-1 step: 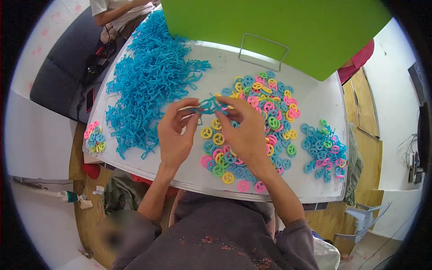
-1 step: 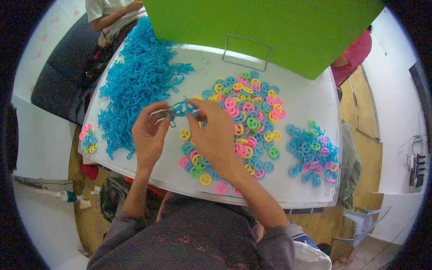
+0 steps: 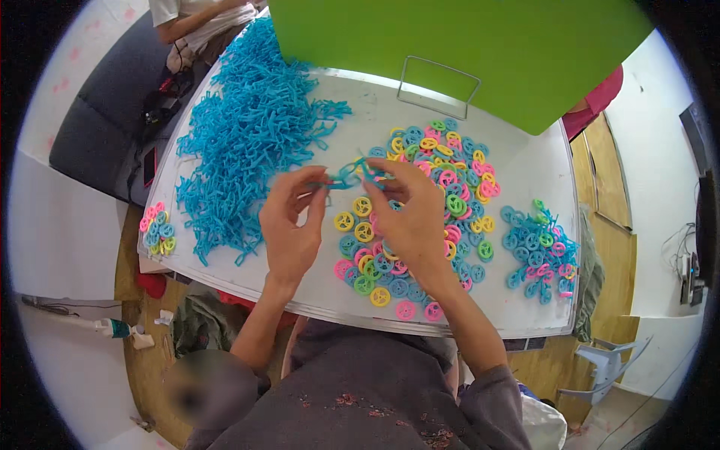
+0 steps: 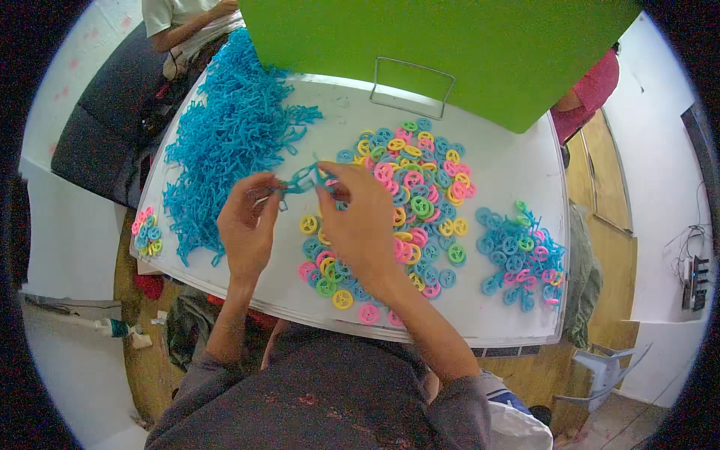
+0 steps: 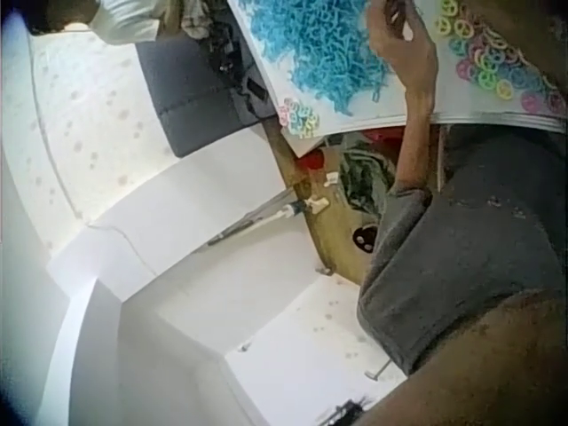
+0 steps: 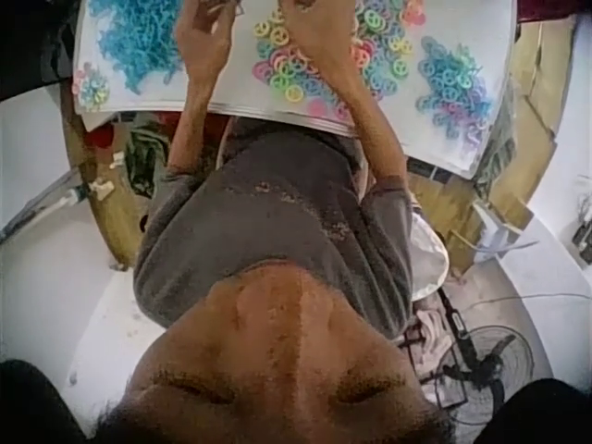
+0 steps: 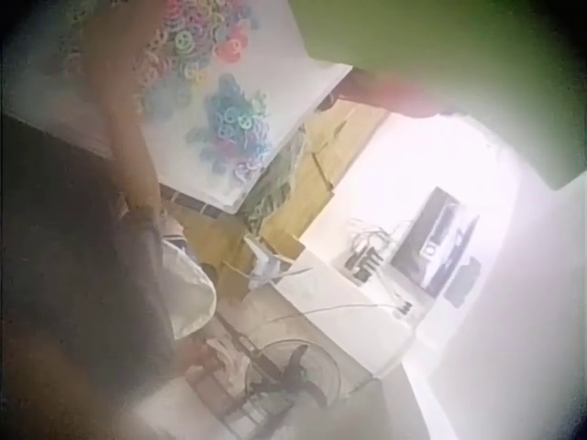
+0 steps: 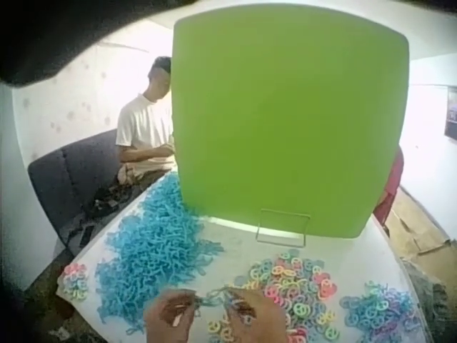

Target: Sorting and organizing colorful plastic toy links on a table.

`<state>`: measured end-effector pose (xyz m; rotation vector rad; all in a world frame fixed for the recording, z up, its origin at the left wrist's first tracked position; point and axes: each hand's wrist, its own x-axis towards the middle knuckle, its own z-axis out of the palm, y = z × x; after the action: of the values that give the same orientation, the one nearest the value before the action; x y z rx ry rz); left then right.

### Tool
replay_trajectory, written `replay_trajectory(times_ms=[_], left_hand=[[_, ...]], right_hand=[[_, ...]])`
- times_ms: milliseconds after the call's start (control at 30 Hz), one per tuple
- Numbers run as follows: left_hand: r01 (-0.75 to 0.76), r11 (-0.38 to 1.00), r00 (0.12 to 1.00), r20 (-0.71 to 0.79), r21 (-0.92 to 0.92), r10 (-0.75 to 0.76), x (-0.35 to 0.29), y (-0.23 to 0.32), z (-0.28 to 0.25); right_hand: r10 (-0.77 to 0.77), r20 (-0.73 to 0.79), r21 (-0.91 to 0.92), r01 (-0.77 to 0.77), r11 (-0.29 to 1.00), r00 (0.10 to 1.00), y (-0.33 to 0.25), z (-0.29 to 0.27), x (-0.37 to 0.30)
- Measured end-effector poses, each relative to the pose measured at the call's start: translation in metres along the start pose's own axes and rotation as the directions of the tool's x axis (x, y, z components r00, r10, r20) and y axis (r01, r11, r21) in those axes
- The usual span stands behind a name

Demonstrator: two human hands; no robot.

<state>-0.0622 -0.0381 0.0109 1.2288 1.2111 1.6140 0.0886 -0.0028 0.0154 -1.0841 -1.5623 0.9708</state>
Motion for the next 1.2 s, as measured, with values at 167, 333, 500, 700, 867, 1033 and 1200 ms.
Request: replay_trajectory(times_ms=[167,333,500,700,867,1033,1200], left_hand=[[-0.228,0.725,0.949,-0.018,0.65,0.314,0.01,-0.014,-0.028],[-0.346,0.278,0.847,0.171,0.896,0.503,0.017,-0.017,-0.035],[0.149,0.982,0.978,0.132,0.114,-0.164,-0.005,-0.008,0.019],[-0.407,0.833,0.913,0.166,0.374,0.372,-0.007,-0.012,0.03],[-0.571,0.699,0.813,0.18,0.43,0.553,-0.007,-0.018,0.029],[-0.624,0.677,0.776,0.205,0.39,0.597,-0.009,-0.014,0.032],[-0.319,0.691,0.948,0.238,0.648,0.214,0.006,-0.04,0.011]], right_hand=[[0.105,-0.044,0.092,-0.1,0.991,0.993,0.007,-0.017,0.002],[0.184,0.038,0.224,-0.188,0.956,0.982,0.009,-0.03,-0.008],[0.062,0.101,0.098,-0.072,0.993,0.993,0.005,-0.031,-0.025],[0.28,0.17,0.26,-0.317,0.912,0.945,-0.017,-0.038,-0.03],[0.317,0.336,0.493,-0.452,0.743,0.887,-0.008,-0.039,-0.027],[0.234,0.171,0.306,-0.277,0.911,0.957,0.005,-0.034,-0.024],[0.207,0.039,0.237,-0.21,0.949,0.978,0.007,-0.038,-0.028]])
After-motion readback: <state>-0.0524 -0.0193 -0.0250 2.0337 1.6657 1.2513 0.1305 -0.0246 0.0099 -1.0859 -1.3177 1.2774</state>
